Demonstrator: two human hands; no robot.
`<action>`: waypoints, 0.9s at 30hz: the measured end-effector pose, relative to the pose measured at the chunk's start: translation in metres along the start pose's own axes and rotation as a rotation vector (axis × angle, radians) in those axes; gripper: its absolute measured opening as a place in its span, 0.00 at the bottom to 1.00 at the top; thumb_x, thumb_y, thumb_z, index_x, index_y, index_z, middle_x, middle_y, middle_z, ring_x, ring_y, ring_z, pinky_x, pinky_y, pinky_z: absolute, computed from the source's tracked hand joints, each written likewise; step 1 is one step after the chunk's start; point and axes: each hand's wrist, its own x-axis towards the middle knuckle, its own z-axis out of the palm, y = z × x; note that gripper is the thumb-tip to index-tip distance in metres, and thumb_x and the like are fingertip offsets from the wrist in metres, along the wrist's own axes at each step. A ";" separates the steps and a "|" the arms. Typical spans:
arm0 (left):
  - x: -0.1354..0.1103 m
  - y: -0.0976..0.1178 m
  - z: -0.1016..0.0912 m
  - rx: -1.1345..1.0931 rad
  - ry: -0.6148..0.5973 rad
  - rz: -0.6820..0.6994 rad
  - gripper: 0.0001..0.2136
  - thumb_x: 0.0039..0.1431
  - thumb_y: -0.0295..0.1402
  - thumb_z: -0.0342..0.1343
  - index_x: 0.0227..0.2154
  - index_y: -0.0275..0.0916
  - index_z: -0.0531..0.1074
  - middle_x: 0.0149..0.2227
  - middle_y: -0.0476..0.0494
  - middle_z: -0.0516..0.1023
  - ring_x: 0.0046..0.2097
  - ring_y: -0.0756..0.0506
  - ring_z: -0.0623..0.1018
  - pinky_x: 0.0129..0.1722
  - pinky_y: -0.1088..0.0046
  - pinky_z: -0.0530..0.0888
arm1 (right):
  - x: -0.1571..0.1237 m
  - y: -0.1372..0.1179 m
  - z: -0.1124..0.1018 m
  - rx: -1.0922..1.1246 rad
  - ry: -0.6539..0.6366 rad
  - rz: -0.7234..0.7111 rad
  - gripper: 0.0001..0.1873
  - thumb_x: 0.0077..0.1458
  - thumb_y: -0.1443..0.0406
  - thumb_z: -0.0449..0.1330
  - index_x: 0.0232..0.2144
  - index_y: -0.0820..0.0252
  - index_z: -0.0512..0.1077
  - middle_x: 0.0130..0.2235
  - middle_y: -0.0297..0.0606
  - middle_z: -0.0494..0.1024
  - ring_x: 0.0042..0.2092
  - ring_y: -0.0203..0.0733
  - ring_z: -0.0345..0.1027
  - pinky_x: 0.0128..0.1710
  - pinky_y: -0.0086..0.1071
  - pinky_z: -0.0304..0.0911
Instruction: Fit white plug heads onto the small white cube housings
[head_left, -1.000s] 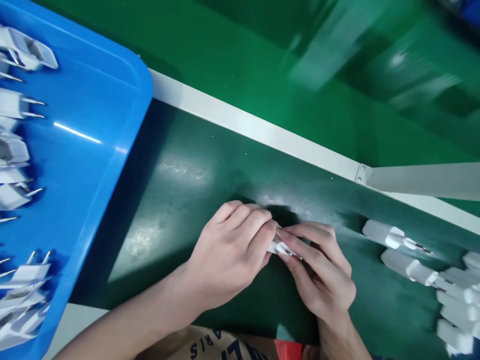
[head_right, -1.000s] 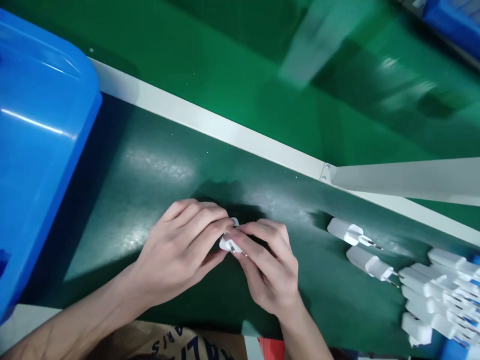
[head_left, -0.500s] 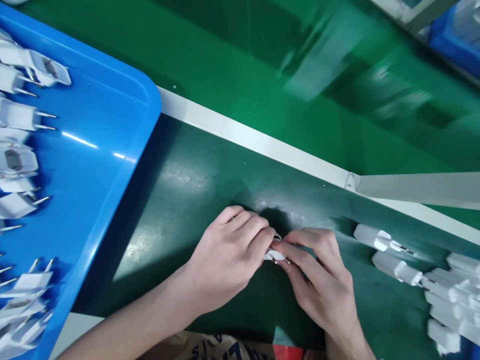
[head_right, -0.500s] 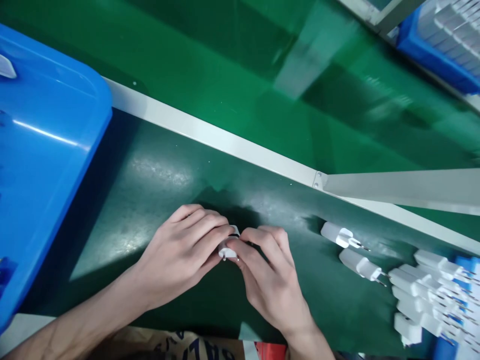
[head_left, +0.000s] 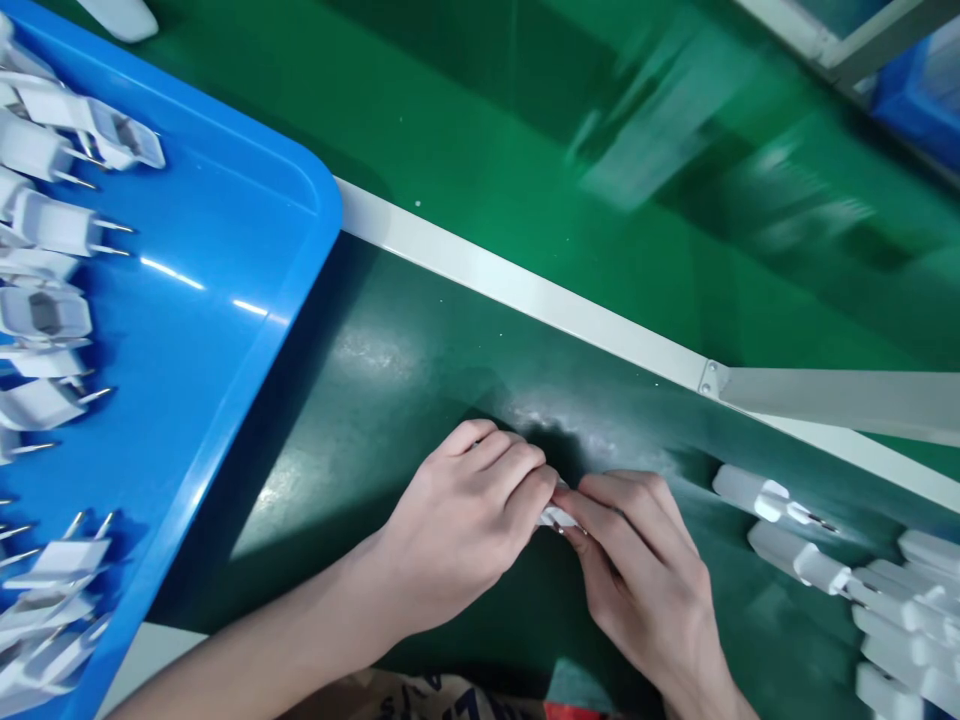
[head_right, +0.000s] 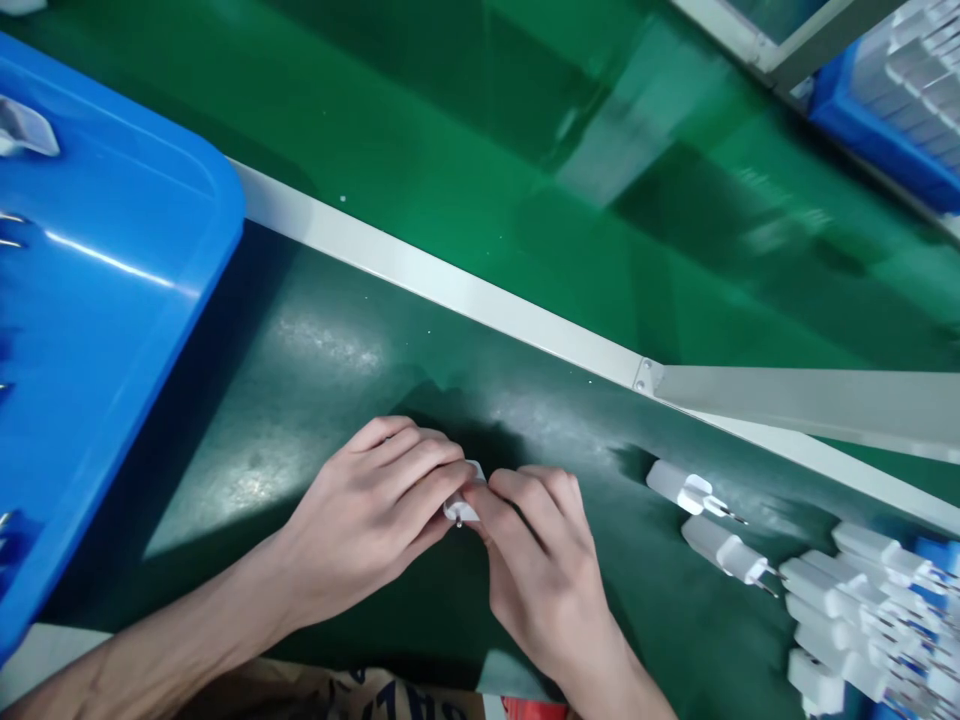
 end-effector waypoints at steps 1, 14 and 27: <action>0.000 0.000 0.000 0.001 0.004 0.002 0.08 0.70 0.25 0.52 0.44 0.34 0.76 0.45 0.42 0.80 0.46 0.43 0.77 0.49 0.59 0.71 | 0.000 -0.001 0.001 -0.014 -0.011 -0.009 0.21 0.59 0.82 0.58 0.48 0.57 0.74 0.44 0.41 0.77 0.43 0.48 0.70 0.39 0.43 0.69; 0.003 -0.001 -0.001 0.006 0.021 0.015 0.05 0.70 0.28 0.55 0.42 0.35 0.75 0.42 0.44 0.81 0.43 0.43 0.79 0.47 0.60 0.71 | -0.007 -0.004 0.016 -0.128 0.061 -0.092 0.20 0.62 0.82 0.54 0.50 0.62 0.73 0.46 0.44 0.77 0.43 0.46 0.72 0.42 0.40 0.69; -0.042 0.007 -0.036 0.130 0.075 -0.088 0.31 0.68 0.45 0.60 0.66 0.35 0.60 0.65 0.31 0.69 0.66 0.32 0.68 0.65 0.49 0.68 | -0.039 0.031 -0.040 -0.512 0.229 0.064 0.14 0.74 0.57 0.52 0.41 0.58 0.72 0.39 0.42 0.77 0.38 0.46 0.74 0.34 0.36 0.67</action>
